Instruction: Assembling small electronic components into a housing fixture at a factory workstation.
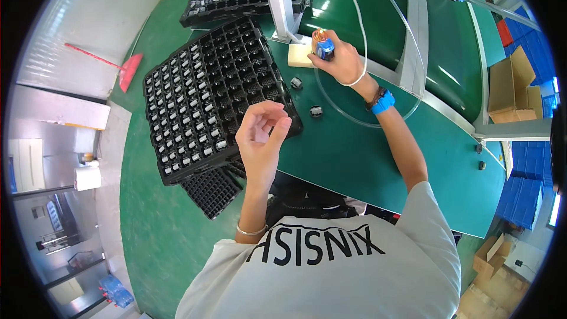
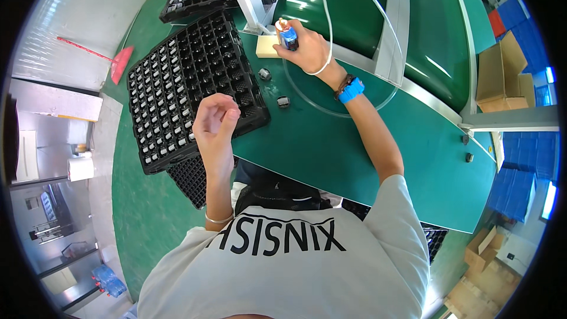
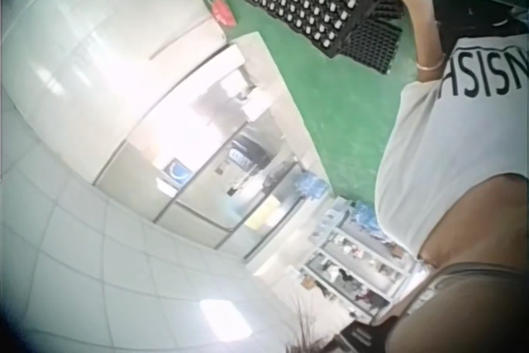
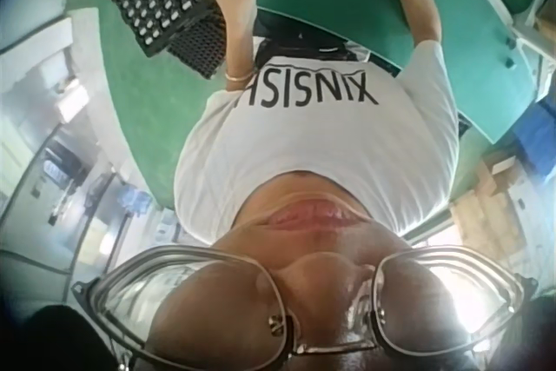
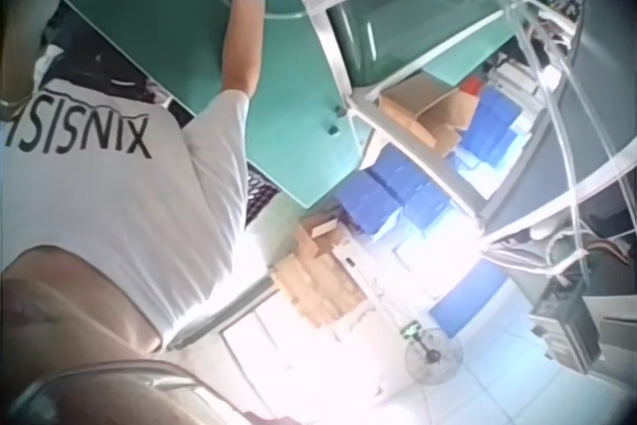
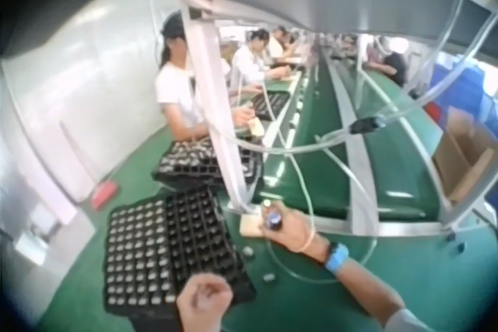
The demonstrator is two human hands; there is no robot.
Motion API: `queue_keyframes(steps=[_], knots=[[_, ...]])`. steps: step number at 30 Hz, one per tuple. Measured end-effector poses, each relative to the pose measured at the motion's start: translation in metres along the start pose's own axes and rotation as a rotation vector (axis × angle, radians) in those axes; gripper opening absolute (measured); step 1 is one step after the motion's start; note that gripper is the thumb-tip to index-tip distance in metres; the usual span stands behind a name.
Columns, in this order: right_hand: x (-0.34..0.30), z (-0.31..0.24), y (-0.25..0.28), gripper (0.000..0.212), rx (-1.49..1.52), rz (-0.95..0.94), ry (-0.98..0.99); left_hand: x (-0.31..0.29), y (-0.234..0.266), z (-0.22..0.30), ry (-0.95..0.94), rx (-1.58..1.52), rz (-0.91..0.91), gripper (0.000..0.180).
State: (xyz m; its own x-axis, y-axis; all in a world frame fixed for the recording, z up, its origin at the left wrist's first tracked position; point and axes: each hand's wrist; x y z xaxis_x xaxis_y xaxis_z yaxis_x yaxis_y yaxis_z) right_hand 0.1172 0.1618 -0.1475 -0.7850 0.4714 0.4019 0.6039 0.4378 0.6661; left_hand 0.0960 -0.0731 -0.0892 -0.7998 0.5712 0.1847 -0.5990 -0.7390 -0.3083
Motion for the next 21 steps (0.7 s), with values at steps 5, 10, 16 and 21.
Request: queue_keyframes(steps=[5,10,16,21], knots=[[-0.001,0.0,-0.002,0.049,-0.02,0.062,0.027,0.0,-0.004,-0.006,0.0,0.049,-0.043,0.022],[0.001,0.001,0.002,0.051,0.02,0.065,0.032,0.004,-0.009,-0.018,0.029,0.299,-0.199,0.026],[0.009,0.007,-0.009,0.045,0.166,0.025,-0.073,-0.007,-0.012,-0.015,0.066,0.378,-0.277,0.027],[0.053,0.067,0.022,0.025,0.171,0.223,-0.138,-0.016,-0.004,0.032,-0.099,0.313,-0.259,0.025]])
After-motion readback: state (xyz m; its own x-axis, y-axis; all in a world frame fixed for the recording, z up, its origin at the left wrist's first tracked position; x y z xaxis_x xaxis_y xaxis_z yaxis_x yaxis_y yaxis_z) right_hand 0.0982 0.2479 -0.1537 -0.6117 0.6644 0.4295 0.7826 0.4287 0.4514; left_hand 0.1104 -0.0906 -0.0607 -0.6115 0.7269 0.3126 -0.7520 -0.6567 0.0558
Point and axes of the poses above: each hand's wrist, its own x-axis towards the middle knuckle, its own y-axis out of the back of the hand, z = x × y, and after that the axes turned 3 degrees about -x, right-handed
